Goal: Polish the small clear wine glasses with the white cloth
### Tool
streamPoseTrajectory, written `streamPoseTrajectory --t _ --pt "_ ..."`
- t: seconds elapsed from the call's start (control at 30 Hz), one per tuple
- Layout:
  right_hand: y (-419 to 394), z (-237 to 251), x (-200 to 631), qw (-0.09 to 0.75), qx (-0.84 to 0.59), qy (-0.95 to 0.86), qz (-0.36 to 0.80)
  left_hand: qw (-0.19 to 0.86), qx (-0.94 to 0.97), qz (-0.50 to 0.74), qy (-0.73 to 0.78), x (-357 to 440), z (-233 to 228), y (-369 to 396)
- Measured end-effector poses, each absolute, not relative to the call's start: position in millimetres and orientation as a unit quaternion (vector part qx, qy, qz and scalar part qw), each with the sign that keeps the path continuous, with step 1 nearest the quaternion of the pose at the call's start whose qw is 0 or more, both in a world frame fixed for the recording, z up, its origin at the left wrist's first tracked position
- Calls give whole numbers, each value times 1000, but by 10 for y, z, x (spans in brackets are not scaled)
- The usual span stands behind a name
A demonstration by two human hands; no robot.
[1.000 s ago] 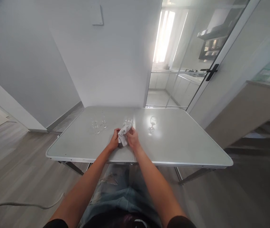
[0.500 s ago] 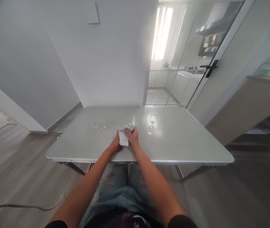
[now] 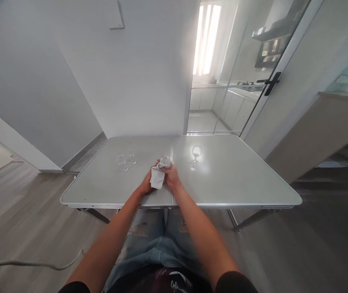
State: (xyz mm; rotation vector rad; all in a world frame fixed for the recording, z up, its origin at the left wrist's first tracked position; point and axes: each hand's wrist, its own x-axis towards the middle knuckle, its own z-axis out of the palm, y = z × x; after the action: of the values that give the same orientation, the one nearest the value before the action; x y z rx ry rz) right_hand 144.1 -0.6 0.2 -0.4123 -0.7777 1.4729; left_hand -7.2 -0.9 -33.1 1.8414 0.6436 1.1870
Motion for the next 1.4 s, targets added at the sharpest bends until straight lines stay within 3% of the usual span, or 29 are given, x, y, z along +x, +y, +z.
streamPoseTrajectory --t 0.33,0.57,0.77,1.4 --pt "43 -53 1360 695 -333 -333 544 350 768 444 300 -62 -130 -127" --pt "-23 8 1356 661 -257 -351 612 308 776 440 330 -31 -81 -148" --pt "43 -62 1386 710 -294 -311 559 261 780 427 377 39 13 -220" --pt "36 -58 1385 693 -316 -320 563 257 800 420 344 28 -78 -174"
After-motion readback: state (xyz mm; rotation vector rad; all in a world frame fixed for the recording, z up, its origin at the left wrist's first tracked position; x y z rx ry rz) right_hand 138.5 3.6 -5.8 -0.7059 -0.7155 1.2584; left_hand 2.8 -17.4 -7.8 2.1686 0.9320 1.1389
